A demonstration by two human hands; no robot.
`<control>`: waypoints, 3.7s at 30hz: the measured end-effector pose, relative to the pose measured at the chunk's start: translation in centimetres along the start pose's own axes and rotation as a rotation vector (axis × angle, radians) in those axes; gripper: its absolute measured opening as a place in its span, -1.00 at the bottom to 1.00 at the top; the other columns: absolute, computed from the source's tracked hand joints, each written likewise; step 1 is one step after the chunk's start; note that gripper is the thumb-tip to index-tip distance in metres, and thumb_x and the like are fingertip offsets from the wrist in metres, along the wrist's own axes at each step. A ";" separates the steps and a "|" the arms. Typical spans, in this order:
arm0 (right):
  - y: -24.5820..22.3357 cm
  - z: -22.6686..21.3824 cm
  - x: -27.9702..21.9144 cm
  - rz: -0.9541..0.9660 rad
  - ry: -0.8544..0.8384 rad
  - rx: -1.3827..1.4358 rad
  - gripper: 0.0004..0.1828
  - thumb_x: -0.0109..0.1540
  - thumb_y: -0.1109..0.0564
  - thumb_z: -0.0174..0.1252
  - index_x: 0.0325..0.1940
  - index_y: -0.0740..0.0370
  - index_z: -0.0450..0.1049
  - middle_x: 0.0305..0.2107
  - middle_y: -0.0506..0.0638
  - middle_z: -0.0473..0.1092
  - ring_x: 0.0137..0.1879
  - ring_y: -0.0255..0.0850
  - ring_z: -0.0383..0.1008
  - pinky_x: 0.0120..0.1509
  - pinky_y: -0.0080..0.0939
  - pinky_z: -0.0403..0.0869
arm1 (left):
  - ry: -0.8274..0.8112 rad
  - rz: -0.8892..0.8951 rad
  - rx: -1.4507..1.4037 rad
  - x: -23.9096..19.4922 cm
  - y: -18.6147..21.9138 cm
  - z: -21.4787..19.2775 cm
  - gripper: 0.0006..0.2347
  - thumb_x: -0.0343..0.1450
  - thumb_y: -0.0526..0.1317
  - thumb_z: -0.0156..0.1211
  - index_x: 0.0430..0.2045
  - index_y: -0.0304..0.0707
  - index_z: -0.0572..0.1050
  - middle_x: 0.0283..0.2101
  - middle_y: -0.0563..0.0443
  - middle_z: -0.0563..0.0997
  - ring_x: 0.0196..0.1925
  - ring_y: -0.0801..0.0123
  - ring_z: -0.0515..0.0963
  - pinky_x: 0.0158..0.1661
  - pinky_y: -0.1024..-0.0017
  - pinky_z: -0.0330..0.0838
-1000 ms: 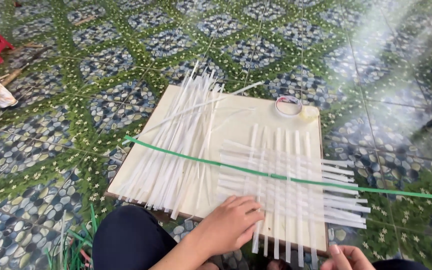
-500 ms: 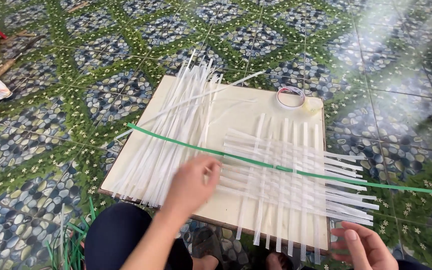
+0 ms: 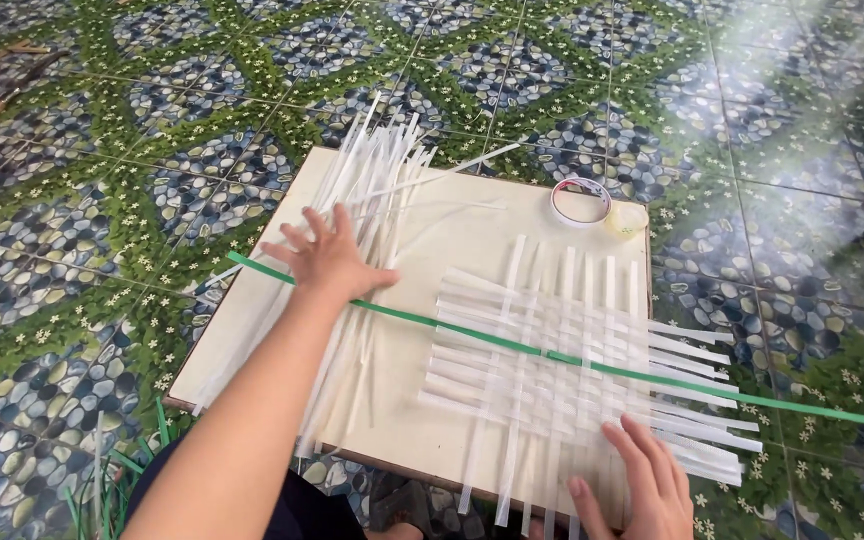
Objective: Weaving white plastic strips together on a wooden board to create a mat.
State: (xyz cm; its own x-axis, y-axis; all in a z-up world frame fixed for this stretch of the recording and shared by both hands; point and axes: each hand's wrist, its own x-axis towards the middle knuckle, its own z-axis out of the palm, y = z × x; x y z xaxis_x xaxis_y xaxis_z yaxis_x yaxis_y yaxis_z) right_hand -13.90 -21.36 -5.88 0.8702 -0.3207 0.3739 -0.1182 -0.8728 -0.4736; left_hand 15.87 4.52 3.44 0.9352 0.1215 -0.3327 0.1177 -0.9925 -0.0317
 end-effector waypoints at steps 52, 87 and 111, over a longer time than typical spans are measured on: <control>0.6 -1.0 0.9 0.088 -0.508 0.029 -0.31 0.13 -0.13 0.18 0.34 -0.26 0.19 0.47 -0.25 -0.17 0.59 -0.16 -0.36 0.42 0.38 -0.27 | 0.665 0.781 -0.182 -8.5 1.0 1.9 -0.48 0.39 0.10 0.06 0.17 -0.22 0.32 0.20 -0.14 0.35 0.21 0.08 0.29 0.14 -0.01 0.13; 0.2 -5.3 4.1 1.015 0.244 0.990 -0.73 0.36 0.07 -0.04 0.14 0.10 0.21 0.06 0.02 0.41 -0.15 -0.32 0.38 -0.02 -0.29 0.43 | 0.345 0.408 -0.419 -16.6 -0.8 8.2 -0.72 0.39 0.00 0.07 -0.15 -0.10 0.54 0.01 0.01 0.34 0.00 0.17 0.40 -0.06 0.11 0.36; -2.1 -4.2 5.9 0.878 0.449 1.775 0.04 -0.02 -0.50 -0.03 0.19 0.43 0.34 0.18 0.27 0.37 0.29 0.02 0.42 0.34 0.05 0.39 | 0.460 1.063 -0.327 -17.2 11.0 13.2 -0.53 0.51 0.01 -0.28 0.29 -0.18 0.18 0.43 -0.20 0.07 0.47 0.01 -0.01 0.32 -0.19 -0.22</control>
State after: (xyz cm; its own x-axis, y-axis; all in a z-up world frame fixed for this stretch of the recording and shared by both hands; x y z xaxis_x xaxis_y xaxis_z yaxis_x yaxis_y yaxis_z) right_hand -10.56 -22.97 0.68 0.6615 -0.6653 -0.3461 0.3900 0.6994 -0.5990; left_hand -3.35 -8.57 -3.60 0.6397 -0.6980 0.3219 -0.7675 -0.5572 0.3169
